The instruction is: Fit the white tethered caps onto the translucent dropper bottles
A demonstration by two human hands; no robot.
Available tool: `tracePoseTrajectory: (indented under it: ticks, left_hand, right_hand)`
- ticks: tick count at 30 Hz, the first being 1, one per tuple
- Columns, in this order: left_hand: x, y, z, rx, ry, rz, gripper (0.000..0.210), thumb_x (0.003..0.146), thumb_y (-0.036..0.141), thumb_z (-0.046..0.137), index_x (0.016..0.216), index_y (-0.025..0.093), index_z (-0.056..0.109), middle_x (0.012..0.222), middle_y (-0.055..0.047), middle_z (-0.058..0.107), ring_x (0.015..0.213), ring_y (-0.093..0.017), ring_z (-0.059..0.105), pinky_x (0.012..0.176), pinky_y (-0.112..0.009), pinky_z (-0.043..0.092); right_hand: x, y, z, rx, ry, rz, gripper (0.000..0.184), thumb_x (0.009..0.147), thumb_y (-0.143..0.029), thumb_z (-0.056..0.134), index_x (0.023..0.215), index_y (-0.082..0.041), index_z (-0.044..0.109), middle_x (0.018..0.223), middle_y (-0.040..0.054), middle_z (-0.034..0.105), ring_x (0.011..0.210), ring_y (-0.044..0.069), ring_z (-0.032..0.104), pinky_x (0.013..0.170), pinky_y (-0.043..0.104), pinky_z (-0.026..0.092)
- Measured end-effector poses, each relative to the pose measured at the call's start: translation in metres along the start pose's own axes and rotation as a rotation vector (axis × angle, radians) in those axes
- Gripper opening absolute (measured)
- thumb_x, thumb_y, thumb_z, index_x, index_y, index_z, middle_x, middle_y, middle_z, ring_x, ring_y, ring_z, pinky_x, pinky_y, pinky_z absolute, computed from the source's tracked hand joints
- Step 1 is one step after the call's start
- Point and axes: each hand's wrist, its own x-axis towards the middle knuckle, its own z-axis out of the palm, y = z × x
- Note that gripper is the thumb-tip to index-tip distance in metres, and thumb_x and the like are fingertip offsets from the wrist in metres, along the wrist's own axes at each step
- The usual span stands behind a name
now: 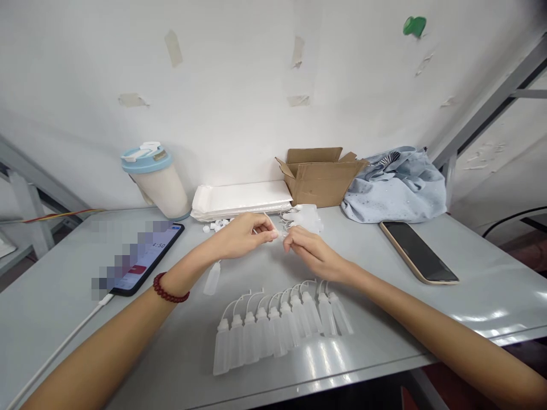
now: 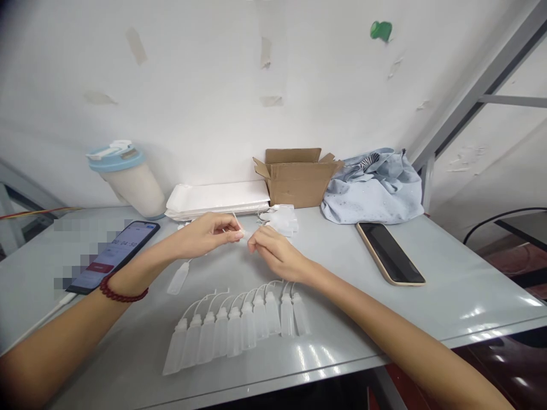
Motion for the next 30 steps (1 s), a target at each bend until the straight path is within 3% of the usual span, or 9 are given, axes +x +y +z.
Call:
tracePoseTrajectory:
  ticks: [6,13,16,20,26,30]
  left_hand:
    - [-0.0017,0.0033,0.0008,0.023,0.039,0.06,0.017,0.084,0.03,0.053,0.083,0.018,0.065,0.085,-0.001,0.067,0.077,-0.015,0.059,0.072,-0.026,0.045]
    - [-0.0038,0.0093,0.0011,0.028,0.055,0.094,0.021,0.086,0.033,0.05,0.083,0.018,0.065,0.082,0.0,0.066,0.072,-0.013,0.056,0.066,-0.024,0.042]
    - [-0.0033,0.008,0.0021,0.03,0.04,0.069,0.023,0.087,0.035,0.048,0.081,0.018,0.063,0.072,0.001,0.06,0.064,-0.012,0.05,0.058,-0.023,0.038]
    - [-0.0007,0.0051,0.004,0.037,0.028,0.058,0.036,0.09,0.038,0.04,0.064,0.016,0.053,0.06,0.002,0.049,0.057,-0.011,0.042,0.054,-0.024,0.033]
    - [0.0004,0.0065,0.0063,0.021,0.054,-0.004,0.038,0.089,0.042,0.042,0.064,0.016,0.053,0.061,0.001,0.052,0.056,-0.011,0.043,0.052,-0.024,0.031]
    - [-0.0001,0.0055,0.0059,-0.023,0.009,-0.016,0.045,0.088,0.045,0.043,0.054,0.016,0.046,0.056,0.002,0.049,0.053,-0.01,0.041,0.053,-0.024,0.03]
  right_hand:
    - [0.0014,-0.0031,-0.0026,0.374,-0.002,0.213,0.021,0.093,-0.02,0.036,0.078,-0.019,0.051,0.078,0.0008,0.048,0.075,0.014,0.046,0.075,0.029,0.039]
    - [0.0035,0.0025,0.0,0.819,0.045,0.311,0.015,0.089,-0.027,0.043,0.078,-0.019,0.05,0.072,0.0004,0.046,0.071,0.014,0.046,0.069,0.03,0.039]
    - [0.0035,0.0017,0.0001,0.823,0.052,0.285,0.016,0.09,-0.028,0.043,0.079,-0.019,0.051,0.07,0.0003,0.048,0.072,0.014,0.046,0.07,0.031,0.038]
    - [0.0031,-0.0019,-0.0008,0.73,0.062,0.255,0.018,0.09,-0.028,0.045,0.077,-0.019,0.052,0.073,0.0011,0.049,0.073,0.014,0.045,0.072,0.031,0.038]
    - [0.0028,-0.0024,-0.0004,0.705,0.069,0.253,0.018,0.09,-0.028,0.045,0.077,-0.019,0.052,0.075,0.0008,0.048,0.073,0.014,0.045,0.072,0.03,0.037]
    - [0.0019,-0.0022,-0.0016,0.671,0.034,0.258,0.018,0.091,-0.027,0.043,0.078,-0.019,0.051,0.075,0.0006,0.048,0.073,0.014,0.045,0.073,0.03,0.036]
